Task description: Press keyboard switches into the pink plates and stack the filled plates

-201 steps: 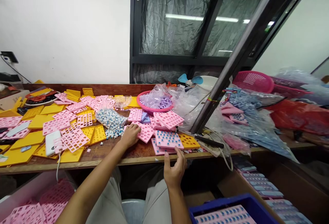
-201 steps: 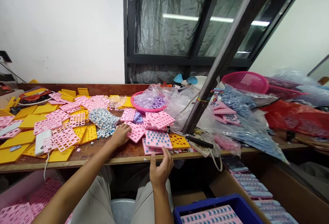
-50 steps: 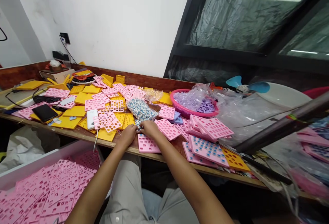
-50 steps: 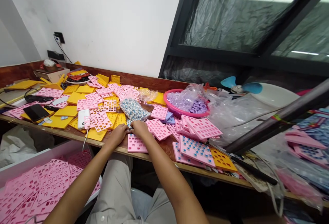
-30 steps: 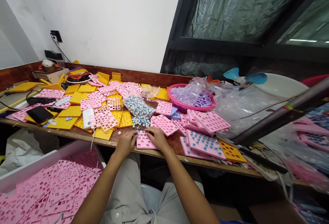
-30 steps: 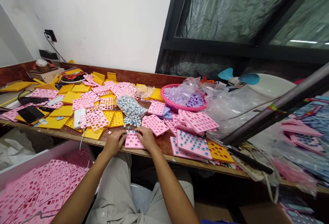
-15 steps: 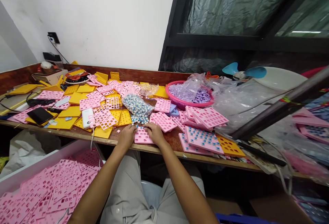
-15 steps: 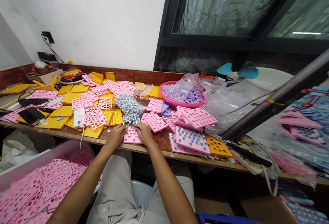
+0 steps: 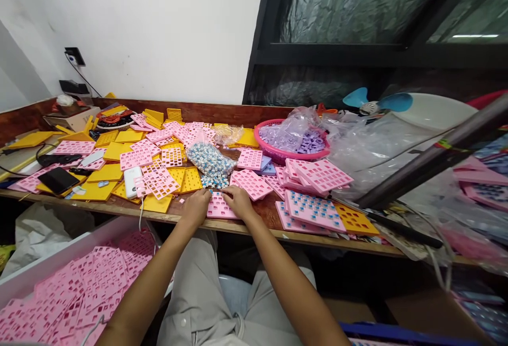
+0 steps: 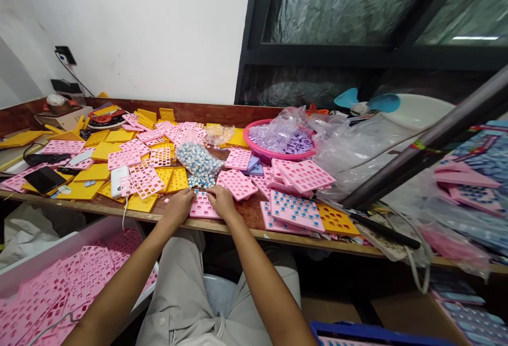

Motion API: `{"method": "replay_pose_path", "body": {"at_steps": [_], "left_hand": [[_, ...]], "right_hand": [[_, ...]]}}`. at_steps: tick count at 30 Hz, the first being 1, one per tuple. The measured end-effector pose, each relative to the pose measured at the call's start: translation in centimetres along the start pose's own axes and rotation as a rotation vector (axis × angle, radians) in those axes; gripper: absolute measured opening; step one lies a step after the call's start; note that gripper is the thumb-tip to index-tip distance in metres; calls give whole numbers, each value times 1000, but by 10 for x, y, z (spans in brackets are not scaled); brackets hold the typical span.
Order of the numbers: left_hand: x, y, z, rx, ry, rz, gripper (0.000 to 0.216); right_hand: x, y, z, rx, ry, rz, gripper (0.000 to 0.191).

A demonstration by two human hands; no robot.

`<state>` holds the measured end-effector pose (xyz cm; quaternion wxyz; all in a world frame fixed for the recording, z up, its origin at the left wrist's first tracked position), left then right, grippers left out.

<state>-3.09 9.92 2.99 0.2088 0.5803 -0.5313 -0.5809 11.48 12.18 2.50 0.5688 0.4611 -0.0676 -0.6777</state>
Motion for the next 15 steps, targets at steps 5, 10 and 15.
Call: {"method": "replay_pose_path", "body": {"at_steps": [5,10,15], "left_hand": [[6,3,-18,-39,-113,35,21],[15,11,-14,79,-97,-34,25],[6,17,13,290,34,-122,27]], "right_hand": [[-2,-3,1,-35,28,105,28],[0,0,-2,-69,25,56,33],[4,-4,-4,-32,37,35,31]]}}
Point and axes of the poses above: each hand's wrist, its own x-axis away from the middle knuckle, its own y-axis out of the back of the hand, z = x × y, the point moved 9 cm from there along -x, towards the middle knuckle, and after that the axes turned 13 degrees about -z, right-handed, at the moved point
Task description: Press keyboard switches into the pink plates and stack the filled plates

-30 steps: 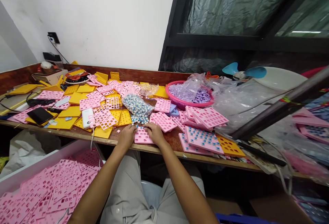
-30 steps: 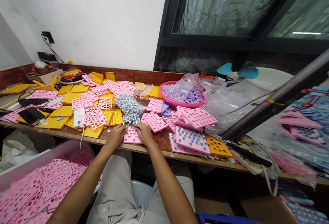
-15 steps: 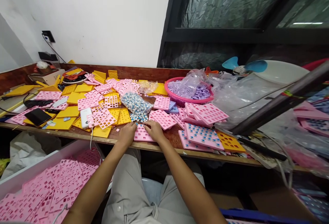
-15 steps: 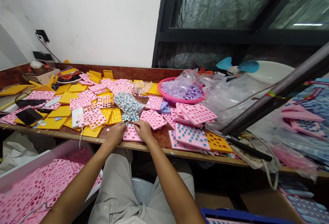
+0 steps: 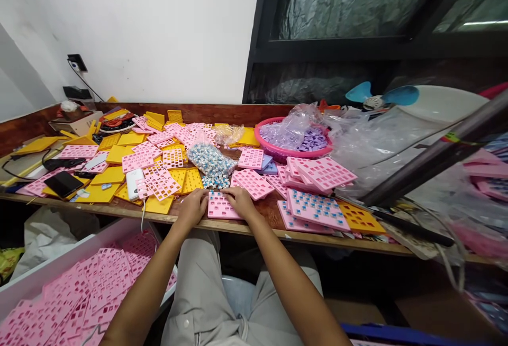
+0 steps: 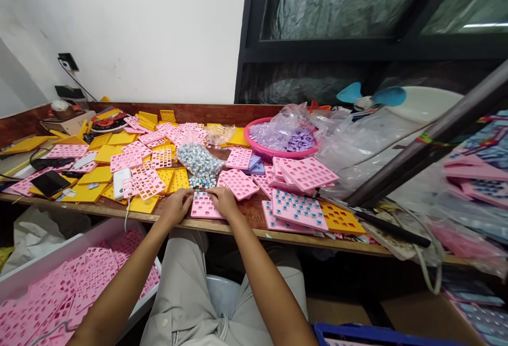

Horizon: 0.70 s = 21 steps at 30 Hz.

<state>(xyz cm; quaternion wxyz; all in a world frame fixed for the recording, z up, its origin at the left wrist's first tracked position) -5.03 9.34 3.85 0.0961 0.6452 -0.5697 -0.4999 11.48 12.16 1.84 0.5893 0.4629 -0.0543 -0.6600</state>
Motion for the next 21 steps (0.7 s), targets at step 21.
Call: {"method": "replay_pose_path", "body": {"at_steps": [21], "left_hand": [[15,-14,-14,-51,-107,39,39]], "right_hand": [[41,11,39,334,180,84,41]]}}
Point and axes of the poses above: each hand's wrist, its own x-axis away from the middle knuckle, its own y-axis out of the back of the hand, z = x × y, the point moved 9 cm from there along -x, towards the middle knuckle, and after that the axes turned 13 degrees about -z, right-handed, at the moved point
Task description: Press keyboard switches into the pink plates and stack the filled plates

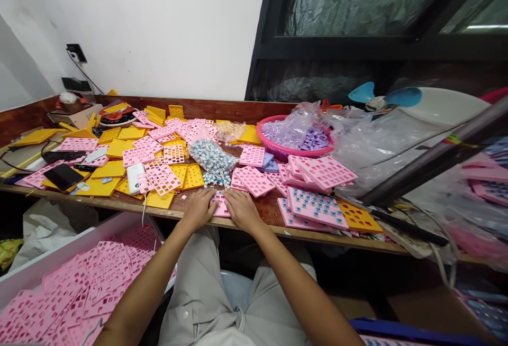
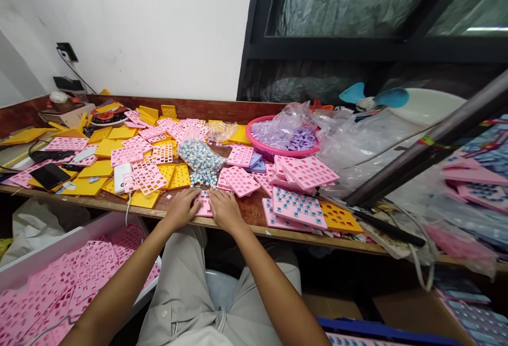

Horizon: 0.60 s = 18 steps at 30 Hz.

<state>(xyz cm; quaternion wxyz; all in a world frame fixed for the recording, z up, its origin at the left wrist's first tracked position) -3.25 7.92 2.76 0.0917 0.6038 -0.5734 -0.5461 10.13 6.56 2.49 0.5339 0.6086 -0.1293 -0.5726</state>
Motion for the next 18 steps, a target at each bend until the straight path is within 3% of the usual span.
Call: {"method": "replay_pose_path", "body": {"at_steps": [4,10,14,18], "left_hand": [[-15,5,16,33,40,-92,35],[-23,-9,24,-77,-55,17,38],[-22,-11,24,-104,-53,-1,39],[-21,-16,17,-80,-126,46,41]], "right_hand": [[-4,-2,4,57,30,38,45],[-14,-2,2,45,47,81,41],[-39,-4,-18,-8,-42,106,39],[-69,-14,-28,121,-99,169,32]]}}
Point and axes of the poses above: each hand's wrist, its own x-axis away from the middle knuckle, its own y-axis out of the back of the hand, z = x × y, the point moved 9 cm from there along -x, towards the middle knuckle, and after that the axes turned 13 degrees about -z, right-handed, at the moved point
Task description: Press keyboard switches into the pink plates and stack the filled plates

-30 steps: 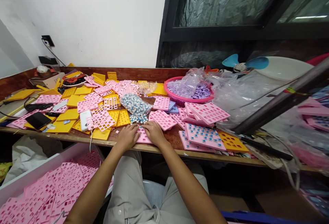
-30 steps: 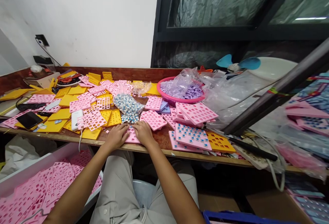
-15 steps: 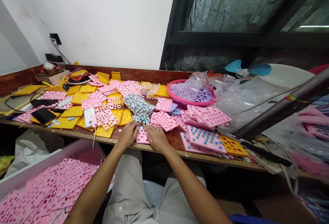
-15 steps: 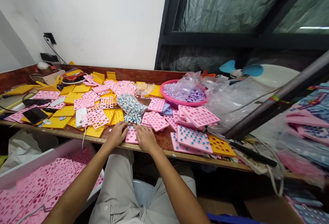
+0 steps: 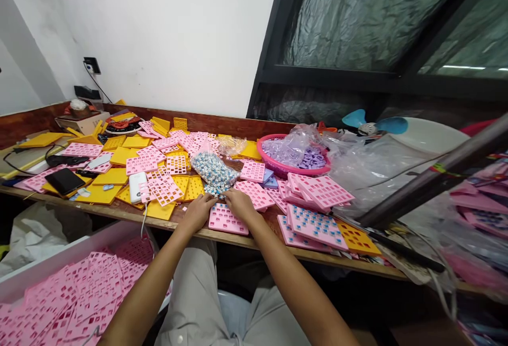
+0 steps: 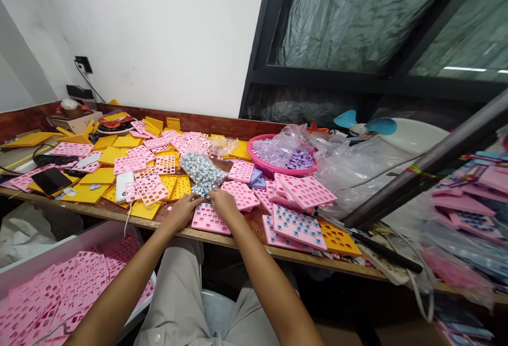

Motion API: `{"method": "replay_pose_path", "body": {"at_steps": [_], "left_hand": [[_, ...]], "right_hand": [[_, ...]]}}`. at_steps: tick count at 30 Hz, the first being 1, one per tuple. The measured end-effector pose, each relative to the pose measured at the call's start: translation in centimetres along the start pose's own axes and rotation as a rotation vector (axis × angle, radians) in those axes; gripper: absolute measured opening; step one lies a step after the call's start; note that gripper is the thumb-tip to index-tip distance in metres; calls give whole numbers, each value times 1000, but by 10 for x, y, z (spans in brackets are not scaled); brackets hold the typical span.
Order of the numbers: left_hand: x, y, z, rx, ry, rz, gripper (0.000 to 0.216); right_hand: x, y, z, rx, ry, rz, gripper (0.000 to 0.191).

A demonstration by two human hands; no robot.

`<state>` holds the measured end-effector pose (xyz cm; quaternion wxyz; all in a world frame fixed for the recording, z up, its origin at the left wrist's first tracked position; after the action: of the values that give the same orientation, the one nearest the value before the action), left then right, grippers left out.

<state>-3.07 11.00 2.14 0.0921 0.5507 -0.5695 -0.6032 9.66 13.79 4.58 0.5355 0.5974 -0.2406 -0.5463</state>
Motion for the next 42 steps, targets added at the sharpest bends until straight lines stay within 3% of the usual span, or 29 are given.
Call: {"method": "replay_pose_path", "body": {"at_steps": [7,11,15,19,23,29,36,42], "left_hand": [[0,5,15,100,174,-44,28],[2,16,18,167,229,-125,17],[4,34,8,319,210,-245,20],[4,30,-22,304,60,-156,24],[3,20,-33,227,22,-103,21],[1,14,-22,226,107,-88,22],[-2,17,-30,150,75,-63,22],[-2,16,-29,79,52,-72,20]], "right_hand": [[-34,-22,20,106,-12,110,18],[-35,-17,21,47,16,91,13],[-18,11,8,-211,43,-124,27],[17,33,-19,-583,-70,-383,22],[47,30,-30,-630,-150,-488,17],[57,14,-28,-483,-156,-434,7],[58,18,-31,-523,-180,-453,29],[58,14,-30,-505,-169,-440,21]]}}
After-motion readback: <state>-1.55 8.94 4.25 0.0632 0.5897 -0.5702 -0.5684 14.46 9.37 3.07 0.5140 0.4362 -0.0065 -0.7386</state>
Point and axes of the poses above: each hand's wrist, its own x-axis away from the middle knuckle, its own y-axis out of the back of the hand, z = x × y, the point moved 9 cm from there along -x, towards the middle knuckle, and after that the axes turned 13 degrees about -z, right-handed, at the moved point
